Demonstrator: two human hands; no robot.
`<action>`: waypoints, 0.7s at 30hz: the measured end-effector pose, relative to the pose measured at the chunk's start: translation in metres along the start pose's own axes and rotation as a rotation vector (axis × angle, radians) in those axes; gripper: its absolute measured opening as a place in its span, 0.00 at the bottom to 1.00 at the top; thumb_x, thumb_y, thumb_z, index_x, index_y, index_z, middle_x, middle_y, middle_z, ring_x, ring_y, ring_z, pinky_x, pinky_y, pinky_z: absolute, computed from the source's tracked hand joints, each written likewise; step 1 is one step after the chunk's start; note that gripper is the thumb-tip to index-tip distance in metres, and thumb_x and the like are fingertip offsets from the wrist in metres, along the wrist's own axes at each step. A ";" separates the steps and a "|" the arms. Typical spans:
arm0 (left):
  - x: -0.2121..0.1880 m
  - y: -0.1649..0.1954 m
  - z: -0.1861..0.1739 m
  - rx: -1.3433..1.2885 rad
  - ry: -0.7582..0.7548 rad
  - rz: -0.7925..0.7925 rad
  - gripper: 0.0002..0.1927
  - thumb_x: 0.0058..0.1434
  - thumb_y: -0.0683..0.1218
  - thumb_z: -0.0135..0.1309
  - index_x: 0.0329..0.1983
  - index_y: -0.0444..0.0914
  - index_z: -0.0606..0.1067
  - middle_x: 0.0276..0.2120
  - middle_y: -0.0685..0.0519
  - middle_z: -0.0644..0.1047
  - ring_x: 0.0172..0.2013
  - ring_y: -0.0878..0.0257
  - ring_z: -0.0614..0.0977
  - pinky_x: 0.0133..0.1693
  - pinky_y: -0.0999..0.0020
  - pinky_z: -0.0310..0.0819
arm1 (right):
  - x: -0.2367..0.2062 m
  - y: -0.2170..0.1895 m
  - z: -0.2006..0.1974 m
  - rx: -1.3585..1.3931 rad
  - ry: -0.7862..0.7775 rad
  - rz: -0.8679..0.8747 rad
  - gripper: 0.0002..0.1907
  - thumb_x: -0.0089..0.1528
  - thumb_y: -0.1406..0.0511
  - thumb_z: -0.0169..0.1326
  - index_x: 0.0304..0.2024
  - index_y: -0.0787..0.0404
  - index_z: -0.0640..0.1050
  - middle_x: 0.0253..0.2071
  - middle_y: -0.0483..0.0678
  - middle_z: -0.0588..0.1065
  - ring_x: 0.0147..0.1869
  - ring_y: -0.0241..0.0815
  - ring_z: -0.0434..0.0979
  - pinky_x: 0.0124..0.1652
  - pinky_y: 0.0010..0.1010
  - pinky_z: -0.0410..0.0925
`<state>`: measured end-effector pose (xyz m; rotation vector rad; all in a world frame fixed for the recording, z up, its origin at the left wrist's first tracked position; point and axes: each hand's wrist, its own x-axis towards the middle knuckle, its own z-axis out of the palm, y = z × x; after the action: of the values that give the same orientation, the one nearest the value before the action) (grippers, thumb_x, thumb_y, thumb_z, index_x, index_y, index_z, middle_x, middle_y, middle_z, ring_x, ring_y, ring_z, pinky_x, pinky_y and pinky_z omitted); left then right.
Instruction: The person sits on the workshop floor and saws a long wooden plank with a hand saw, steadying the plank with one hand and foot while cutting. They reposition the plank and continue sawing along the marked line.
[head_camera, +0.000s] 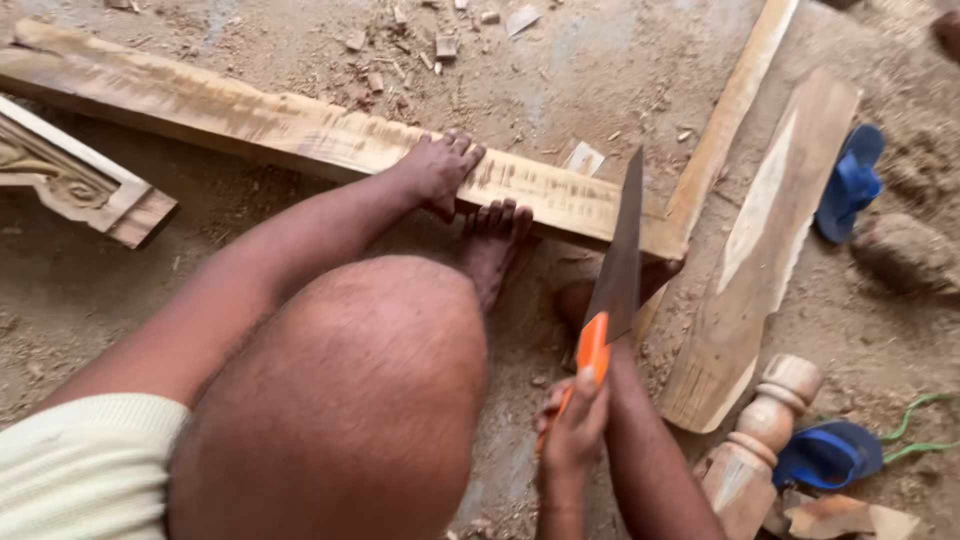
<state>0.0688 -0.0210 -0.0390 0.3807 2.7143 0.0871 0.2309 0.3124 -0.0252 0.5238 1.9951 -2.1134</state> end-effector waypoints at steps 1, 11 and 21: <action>0.000 -0.001 -0.001 0.031 -0.021 -0.014 0.69 0.39 0.61 0.75 0.77 0.36 0.48 0.72 0.38 0.57 0.71 0.41 0.58 0.66 0.44 0.61 | 0.009 -0.001 0.004 0.006 -0.011 -0.019 0.28 0.75 0.46 0.39 0.67 0.57 0.64 0.26 0.41 0.64 0.22 0.33 0.62 0.17 0.25 0.59; 0.005 0.003 -0.012 -0.003 -0.144 -0.059 0.73 0.43 0.62 0.74 0.80 0.38 0.39 0.77 0.38 0.46 0.74 0.43 0.53 0.71 0.45 0.51 | 0.042 -0.032 0.021 -0.024 -0.026 -0.036 0.26 0.73 0.46 0.38 0.63 0.56 0.65 0.24 0.40 0.64 0.21 0.33 0.61 0.17 0.26 0.58; 0.003 0.004 -0.011 0.034 -0.111 -0.055 0.72 0.43 0.60 0.75 0.79 0.39 0.41 0.77 0.39 0.46 0.74 0.42 0.51 0.70 0.39 0.49 | 0.041 -0.023 0.021 -0.027 -0.022 -0.044 0.25 0.71 0.46 0.37 0.59 0.55 0.66 0.23 0.40 0.64 0.19 0.33 0.60 0.16 0.26 0.57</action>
<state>0.0625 -0.0165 -0.0300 0.3109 2.6169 0.0037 0.1819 0.2979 -0.0191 0.4539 2.0376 -2.1051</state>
